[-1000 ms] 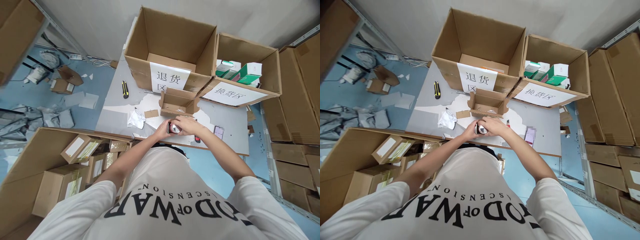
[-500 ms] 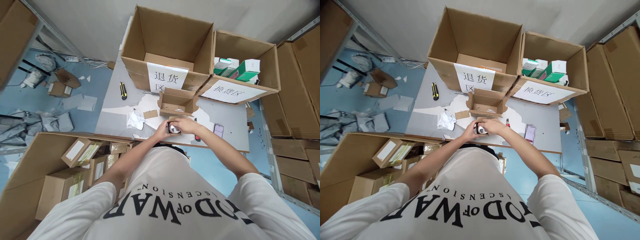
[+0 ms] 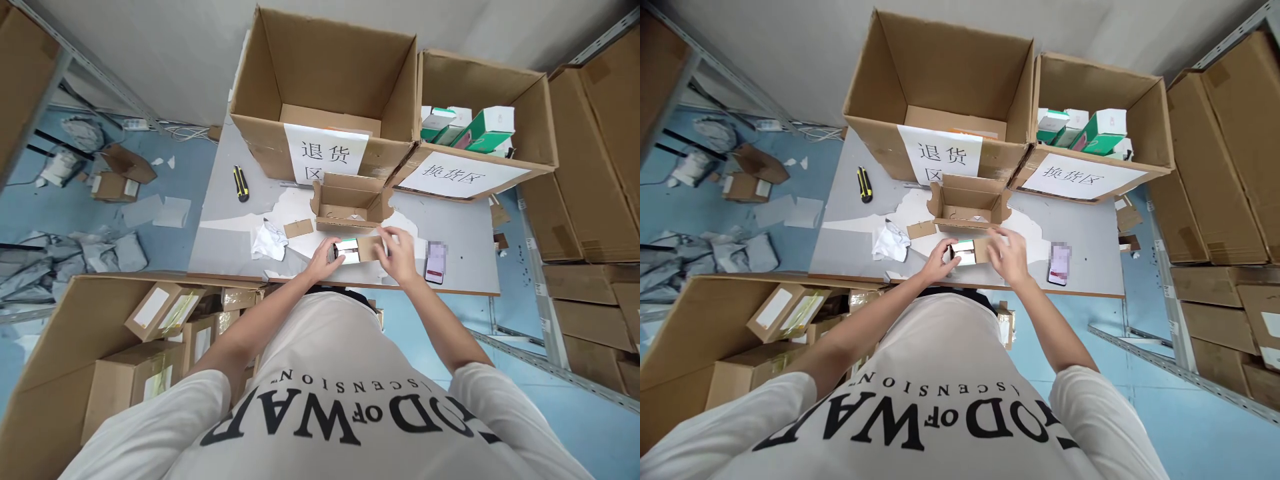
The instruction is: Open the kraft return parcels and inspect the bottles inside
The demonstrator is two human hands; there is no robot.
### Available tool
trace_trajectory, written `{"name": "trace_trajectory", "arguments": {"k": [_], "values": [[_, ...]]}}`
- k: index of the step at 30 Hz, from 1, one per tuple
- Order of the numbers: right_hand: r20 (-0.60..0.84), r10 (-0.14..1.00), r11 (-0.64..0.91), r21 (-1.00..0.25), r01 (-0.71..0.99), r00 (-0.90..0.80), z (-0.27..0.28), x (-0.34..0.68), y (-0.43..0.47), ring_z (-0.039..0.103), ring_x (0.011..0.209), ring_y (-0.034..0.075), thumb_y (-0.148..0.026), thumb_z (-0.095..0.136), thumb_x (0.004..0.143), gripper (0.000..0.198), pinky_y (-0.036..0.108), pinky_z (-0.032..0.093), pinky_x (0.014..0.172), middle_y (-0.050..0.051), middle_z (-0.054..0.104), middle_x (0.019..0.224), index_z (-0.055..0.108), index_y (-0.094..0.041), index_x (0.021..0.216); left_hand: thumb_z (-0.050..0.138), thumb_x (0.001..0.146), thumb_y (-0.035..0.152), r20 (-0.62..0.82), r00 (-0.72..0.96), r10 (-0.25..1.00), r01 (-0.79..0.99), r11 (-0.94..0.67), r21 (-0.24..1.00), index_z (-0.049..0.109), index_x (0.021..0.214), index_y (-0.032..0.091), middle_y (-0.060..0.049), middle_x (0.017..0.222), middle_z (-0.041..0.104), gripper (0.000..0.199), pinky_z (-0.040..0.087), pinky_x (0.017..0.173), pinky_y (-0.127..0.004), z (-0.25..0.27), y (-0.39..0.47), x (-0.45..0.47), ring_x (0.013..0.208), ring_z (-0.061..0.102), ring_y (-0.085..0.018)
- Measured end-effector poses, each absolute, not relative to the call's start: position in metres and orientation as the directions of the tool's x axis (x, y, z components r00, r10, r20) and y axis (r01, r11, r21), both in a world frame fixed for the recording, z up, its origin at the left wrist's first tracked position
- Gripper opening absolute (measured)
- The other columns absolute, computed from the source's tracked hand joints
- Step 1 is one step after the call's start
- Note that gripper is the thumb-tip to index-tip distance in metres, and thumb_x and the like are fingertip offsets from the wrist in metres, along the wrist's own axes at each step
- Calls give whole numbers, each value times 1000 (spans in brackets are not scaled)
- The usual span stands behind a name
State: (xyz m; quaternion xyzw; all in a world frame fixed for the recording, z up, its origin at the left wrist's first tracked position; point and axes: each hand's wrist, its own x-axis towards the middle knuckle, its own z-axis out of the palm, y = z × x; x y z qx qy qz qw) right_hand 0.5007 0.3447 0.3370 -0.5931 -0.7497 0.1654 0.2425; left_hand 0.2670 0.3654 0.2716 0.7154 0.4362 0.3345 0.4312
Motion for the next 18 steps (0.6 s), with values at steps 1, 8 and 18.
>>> {"name": "trace_trajectory", "arguments": {"k": [1, 8, 18], "values": [[170, 985, 141, -637, 758, -41, 332, 504, 338, 47, 127, 28, -43, 39, 96, 53, 47, 38, 103, 14, 49, 138, 38, -24, 146, 57, 86, 35, 107, 392, 914, 336, -251, 908, 50, 121, 20, -10, 121, 58, 39, 47, 100, -41, 270, 365, 267, 114, 57, -23], [-21, 999, 7, -860, 510, -48, 312, 477, 328, 20, 148, 25, -55, 27, 96, 71, 47, 29, 115, 12, 19, 161, 7, -21, 155, 55, 87, 40, 107, 424, 899, 342, -268, 901, 45, 129, 21, -13, 134, 52, 47, 42, 106, -45, 258, 366, 261, 125, 51, -26], [10, 923, 309, -614, 727, -384, 311, 435, 333, 10, 150, 30, -44, 42, 93, 68, 55, 21, 116, 17, 20, 159, 25, -13, 151, 74, 71, 42, 96, 441, 892, 272, -235, 933, 27, 144, 19, -17, 146, 42, 90, 41, 109, -48, 248, 363, 264, 133, 45, -30]]}}
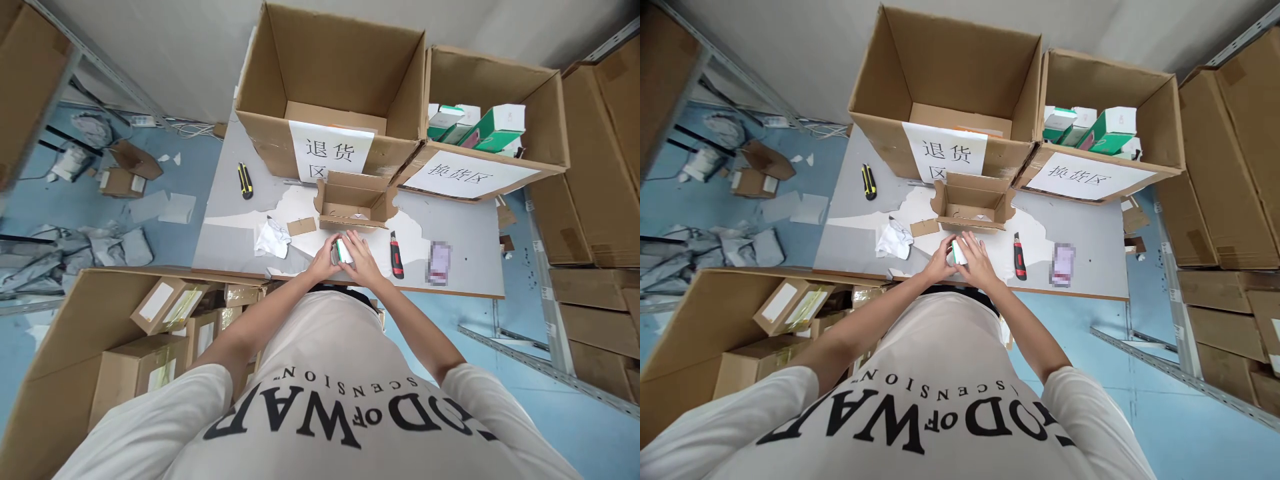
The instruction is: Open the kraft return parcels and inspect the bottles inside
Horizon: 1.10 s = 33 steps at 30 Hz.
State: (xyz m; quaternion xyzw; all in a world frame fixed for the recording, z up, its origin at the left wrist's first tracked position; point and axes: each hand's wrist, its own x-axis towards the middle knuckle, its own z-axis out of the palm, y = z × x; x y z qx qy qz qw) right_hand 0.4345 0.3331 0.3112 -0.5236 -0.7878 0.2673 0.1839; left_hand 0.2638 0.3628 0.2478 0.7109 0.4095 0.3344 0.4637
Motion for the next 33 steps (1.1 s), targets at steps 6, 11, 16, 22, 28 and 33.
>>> {"name": "trace_trajectory", "arguments": {"k": [6, 11, 16, 22, 28, 33], "values": [[-4, 927, 320, -516, 795, -376, 308, 428, 338, 20, 146, 34, -44, 48, 89, 68, 58, 29, 112, 19, 33, 152, 33, -15, 149, 75, 69, 38, 57, 433, 900, 309, -208, 928, 35, 138, 17, -17, 137, 50, 82, 45, 104, -49, 246, 363, 265, 125, 52, -31], [-36, 932, 309, -443, 842, -361, 311, 423, 340, 23, 145, 33, -33, 40, 93, 55, 55, 30, 111, 19, 38, 148, 40, -15, 145, 70, 72, 31, 66, 418, 906, 317, -213, 924, 36, 137, 17, -16, 136, 51, 74, 45, 104, -49, 247, 364, 265, 126, 52, -30], [-127, 895, 380, -283, 880, -427, 319, 418, 339, 10, 147, 40, -49, 46, 91, 68, 67, 22, 108, 20, 19, 159, 30, -18, 150, 78, 70, 38, 65, 447, 892, 305, -220, 927, 38, 136, 17, -19, 140, 49, 81, 44, 106, -50, 250, 366, 262, 128, 51, -32], [-140, 808, 495, -366, 788, -572, 325, 445, 348, 24, 141, 37, -46, 54, 88, 67, 56, 37, 104, 21, 26, 156, 36, -17, 145, 74, 75, 43, 65, 535, 842, 330, -280, 902, 32, 144, 18, -19, 147, 43, 85, 37, 112, -52, 257, 370, 257, 136, 43, -33], [-100, 813, 488, -421, 764, -574, 317, 470, 351, 35, 132, 34, -33, 58, 87, 39, 47, 45, 95, 21, 35, 146, 56, -17, 121, 69, 78, 48, 37, 594, 804, 347, -297, 890, 27, 149, 18, -17, 153, 36, 88, 35, 114, -49, 259, 370, 253, 142, 35, -32], [-143, 807, 489, -383, 784, -573, 320, 462, 353, 45, 116, 31, -33, 60, 85, 35, 41, 47, 86, 18, 46, 136, 60, -20, 117, 72, 75, 45, 8, 560, 828, 413, -288, 864, 33, 147, 18, -17, 149, 43, 86, 37, 112, -51, 254, 370, 247, 137, 42, -32]]}}
